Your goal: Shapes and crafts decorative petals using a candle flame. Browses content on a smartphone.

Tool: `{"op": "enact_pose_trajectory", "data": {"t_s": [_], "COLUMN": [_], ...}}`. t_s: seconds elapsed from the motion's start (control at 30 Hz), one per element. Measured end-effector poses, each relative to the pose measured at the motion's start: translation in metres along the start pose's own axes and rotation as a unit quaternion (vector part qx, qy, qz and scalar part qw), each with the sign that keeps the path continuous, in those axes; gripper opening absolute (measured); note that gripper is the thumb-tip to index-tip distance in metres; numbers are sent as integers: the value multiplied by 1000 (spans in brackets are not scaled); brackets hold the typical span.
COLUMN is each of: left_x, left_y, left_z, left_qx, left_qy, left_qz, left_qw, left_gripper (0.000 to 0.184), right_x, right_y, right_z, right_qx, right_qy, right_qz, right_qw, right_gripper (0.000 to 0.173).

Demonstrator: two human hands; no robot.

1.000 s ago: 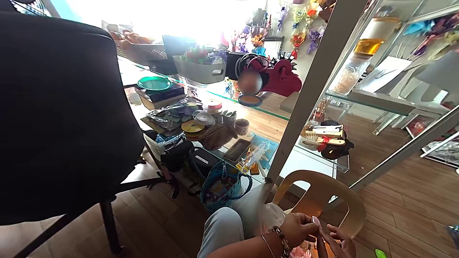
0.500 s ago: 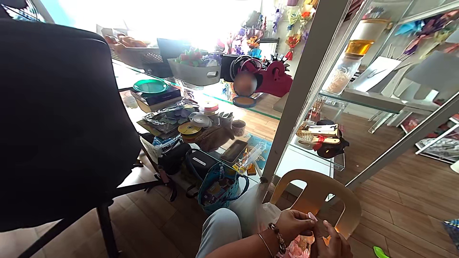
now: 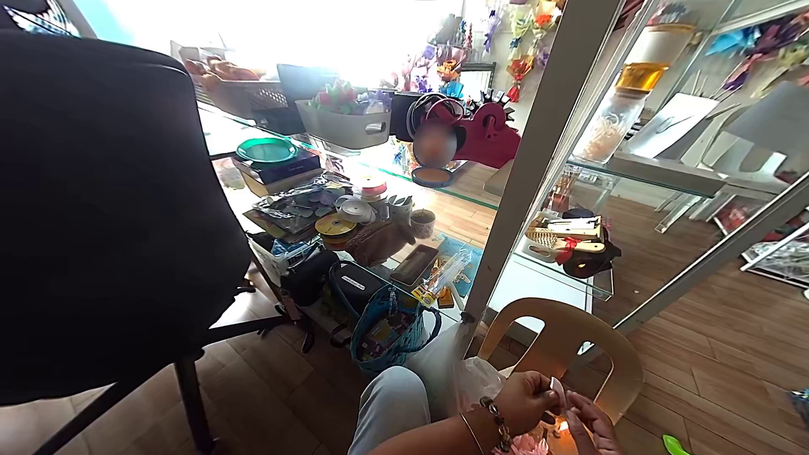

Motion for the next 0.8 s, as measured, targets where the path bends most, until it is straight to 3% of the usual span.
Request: {"op": "enact_pose_trajectory", "data": {"t_s": [0.13, 0.27, 0.5, 0.67, 0.8], "left_x": [-2, -1, 2, -1, 2], "left_y": [0, -1, -1, -6, -8], "left_z": [-4, -2, 2, 3, 4], "left_qx": [-130, -193, -215, -228, -235], "left_qy": [50, 78, 105, 177, 243], "left_qz": [-2, 8, 10, -35, -82], "left_qw": [990, 978, 971, 957, 938], "left_gripper": [18, 20, 19, 17, 12], "right_x": [-2, -3, -5, -5, -1], "right_y": [1, -2, -4, -13, -19], "right_z": [2, 0, -6, 5, 7], "right_qx": [-88, -106, -174, -337, -379], "right_qy": [124, 153, 223, 310, 303], "right_qz": [45, 64, 59, -10, -84], "right_qw": [987, 981, 957, 889, 870], "right_gripper": [29, 13, 8, 24, 14]}}
Point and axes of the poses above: each hand's wrist, its own x-axis away from the middle knuckle, its own y-axis out of the palm, z = x × y, the point moved 2 cm from there along -x, towards the middle knuckle, and after that the axes turned 10 degrees about -y, right-handed, at the moved point
